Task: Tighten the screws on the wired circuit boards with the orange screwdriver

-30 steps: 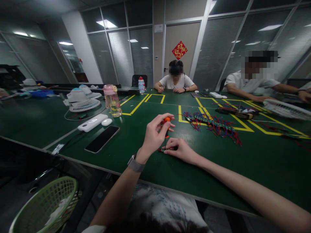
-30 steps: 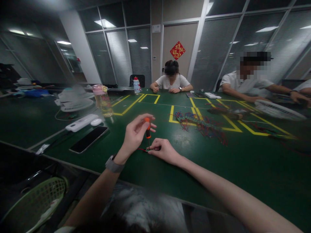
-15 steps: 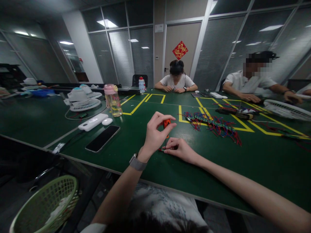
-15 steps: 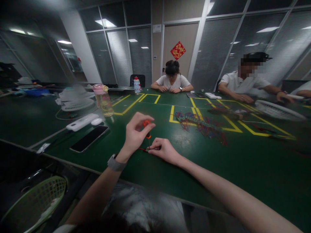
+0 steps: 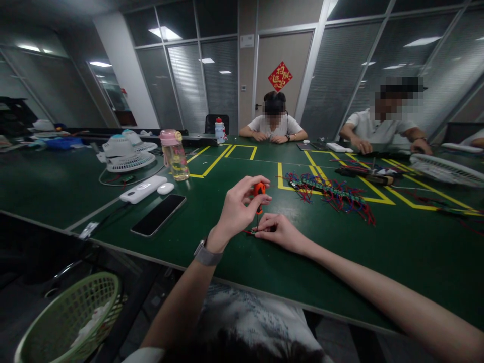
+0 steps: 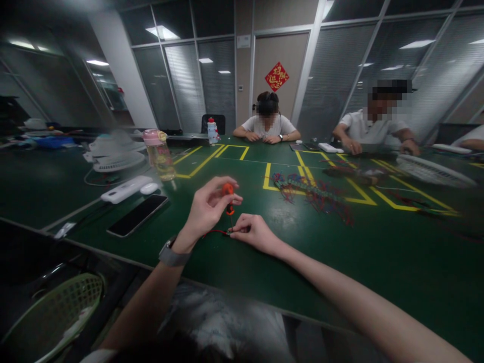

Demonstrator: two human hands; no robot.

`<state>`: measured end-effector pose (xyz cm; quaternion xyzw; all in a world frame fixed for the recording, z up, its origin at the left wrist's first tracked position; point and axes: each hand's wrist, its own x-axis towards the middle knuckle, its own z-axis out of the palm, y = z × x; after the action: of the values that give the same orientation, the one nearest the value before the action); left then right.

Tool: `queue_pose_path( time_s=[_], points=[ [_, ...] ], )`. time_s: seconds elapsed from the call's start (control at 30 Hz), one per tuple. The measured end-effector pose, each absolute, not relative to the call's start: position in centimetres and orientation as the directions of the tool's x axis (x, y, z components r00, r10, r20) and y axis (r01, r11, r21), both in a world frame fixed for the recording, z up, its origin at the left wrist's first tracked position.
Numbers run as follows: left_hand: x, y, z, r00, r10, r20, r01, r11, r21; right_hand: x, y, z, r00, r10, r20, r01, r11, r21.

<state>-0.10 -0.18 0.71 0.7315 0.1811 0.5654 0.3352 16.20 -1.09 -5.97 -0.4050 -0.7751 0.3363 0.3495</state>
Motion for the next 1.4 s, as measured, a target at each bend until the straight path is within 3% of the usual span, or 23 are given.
queue_pose_path(
  time_s=[0.23,0.5,0.63,0.73,0.97,1.17,1.33,1.4],
  points=[
    [-0.1,-0.7,0.1,0.231,0.583,0.779,0.008,-0.802,0.597,16.3,-1.0,-6.2,-0.442,0.852,0.282,0.382,0.463,-0.8],
    [0.5,-0.6,0.7,0.374,0.593,0.713,-0.109,-0.735,0.669,16.2,-1.0,-6.5,-0.428,0.852,0.303,0.385,0.475,-0.791],
    [0.7,-0.6,0.8,0.225,0.586,0.778,0.106,-0.809,0.578,16.1,-1.2,-6.4,-0.417,0.851,0.32,0.398,0.487,-0.777],
    [0.7,-0.4,1.4,0.242,0.555,0.796,0.189,-0.832,0.522,16.1,-1.3,-6.3,-0.416,0.852,0.317,0.409,0.487,-0.772],
    [0.7,1.6,3.1,0.482,0.628,0.611,-0.018,-0.691,0.723,16.2,-0.6,-6.2,-0.409,0.846,0.343,0.474,0.518,-0.712],
    [1.2,1.1,1.8,0.237,0.572,0.785,0.174,-0.82,0.545,16.2,-0.2,-6.6,-0.404,0.836,0.371,0.497,0.541,-0.678],
    [1.1,0.2,1.3,0.307,0.631,0.713,-0.135,-0.713,0.688,16.1,0.1,-6.4,-0.41,0.833,0.372,0.487,0.545,-0.682],
    [1.1,0.4,1.3,0.291,0.651,0.702,-0.124,-0.702,0.702,16.1,0.1,-6.4,-0.414,0.831,0.371,0.48,0.546,-0.686]
  ],
)
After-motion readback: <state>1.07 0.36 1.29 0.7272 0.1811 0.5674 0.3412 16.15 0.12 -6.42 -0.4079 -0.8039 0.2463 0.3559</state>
